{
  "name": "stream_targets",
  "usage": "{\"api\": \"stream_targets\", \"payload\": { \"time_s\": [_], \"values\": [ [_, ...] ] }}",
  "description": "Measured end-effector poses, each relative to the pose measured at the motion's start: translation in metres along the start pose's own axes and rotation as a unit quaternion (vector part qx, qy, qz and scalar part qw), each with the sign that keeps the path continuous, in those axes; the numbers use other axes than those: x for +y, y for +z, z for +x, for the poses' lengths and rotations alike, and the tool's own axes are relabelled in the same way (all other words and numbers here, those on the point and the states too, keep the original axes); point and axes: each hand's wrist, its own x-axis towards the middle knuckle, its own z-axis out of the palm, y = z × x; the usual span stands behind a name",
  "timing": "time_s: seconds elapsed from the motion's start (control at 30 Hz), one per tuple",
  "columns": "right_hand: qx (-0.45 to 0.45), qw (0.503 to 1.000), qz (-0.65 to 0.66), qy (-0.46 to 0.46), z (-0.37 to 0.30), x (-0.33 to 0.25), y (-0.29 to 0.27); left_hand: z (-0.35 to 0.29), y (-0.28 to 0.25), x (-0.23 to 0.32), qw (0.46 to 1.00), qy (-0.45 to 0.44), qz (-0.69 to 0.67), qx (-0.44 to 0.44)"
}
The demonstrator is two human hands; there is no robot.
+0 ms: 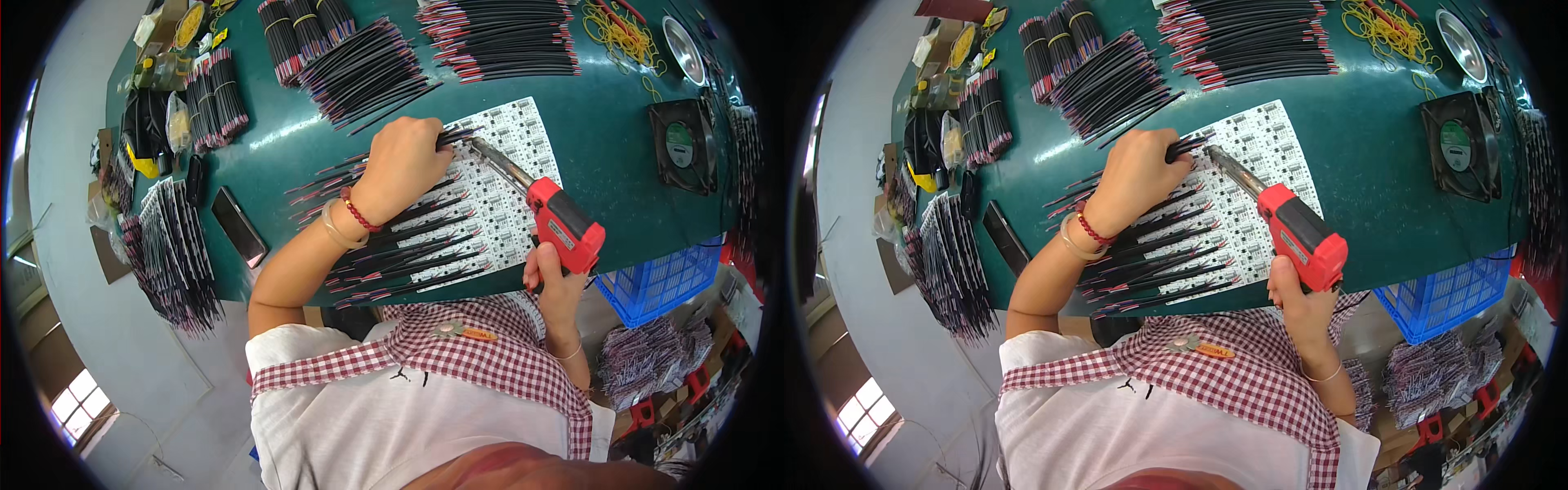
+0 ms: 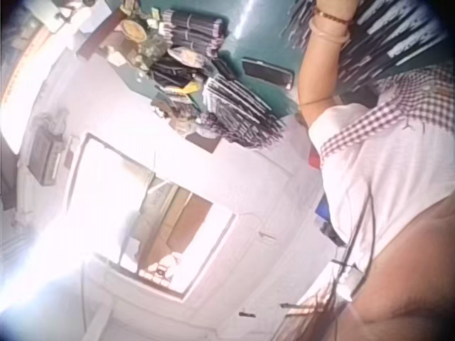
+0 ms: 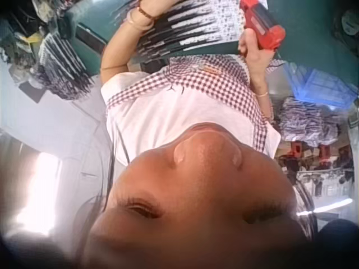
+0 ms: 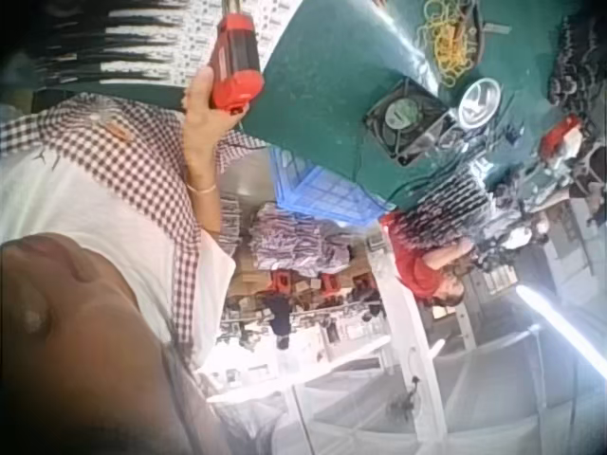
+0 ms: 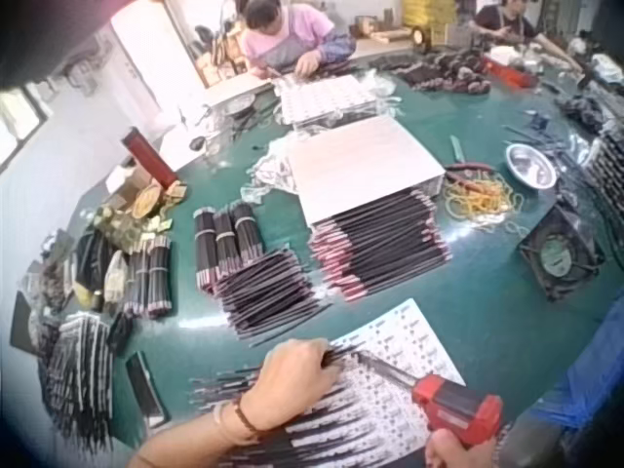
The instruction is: The person solders wires onto circuit boards, positioning each wire on the board by hand and applying heat with a soldering tool.
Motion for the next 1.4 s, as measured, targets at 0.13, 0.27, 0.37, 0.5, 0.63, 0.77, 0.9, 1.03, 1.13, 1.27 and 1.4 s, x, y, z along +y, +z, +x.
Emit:
{"api": "stream_targets", "payload": {
  "time_s": [0.13,0.27,0.37,0.5,0.63,0.77,0.9,1.03,1.13,1.27,1.4],
  "values": [
    [-0.004,0.999,0.034,0.005,0.004,0.0,0.0,0.0,0.0,0.0,1.0,-0.002,-0.007,0.003],
    [-0.014,1.0,0.018,-0.007,0.004,0.002,0.0,0.0,0.002,-0.001,1.0,-0.002,-0.003,0.001],
    [0.02,0.999,0.039,0.009,0.001,-0.004,0.001,0.0,0.002,-0.001,1.0,0.0,0.002,0.0],
    [0.009,0.999,0.039,-0.019,-0.001,-0.004,-0.004,-0.001,0.003,0.0,1.0,0.0,0.007,0.002],
    [0.007,0.998,0.067,0.0,-0.001,-0.002,-0.003,-0.001,0.001,0.0,1.0,-0.002,0.014,-0.004],
    [-0.019,0.998,0.058,0.002,0.0,0.005,-0.006,-0.001,0.002,0.001,1.0,0.001,0.022,-0.002],
    [-0.025,0.998,0.055,-0.013,0.001,0.005,-0.002,-0.002,0.002,0.001,1.0,0.005,0.022,0.005],
    [-0.018,0.997,0.079,0.0,0.0,0.005,-0.004,-0.004,0.002,0.004,1.0,0.004,0.0,0.008],
    [-0.02,0.999,0.049,0.004,-0.001,0.009,-0.007,-0.005,0.002,0.006,1.0,0.0,0.01,0.001],
    [-0.025,0.998,0.056,0.006,0.0,0.009,-0.007,-0.005,0.001,0.006,1.0,0.013,0.013,0.011],
    [-0.025,0.998,0.052,0.002,0.004,0.008,-0.004,-0.003,0.004,0.002,1.0,0.0,0.012,0.005]
  ]
}}
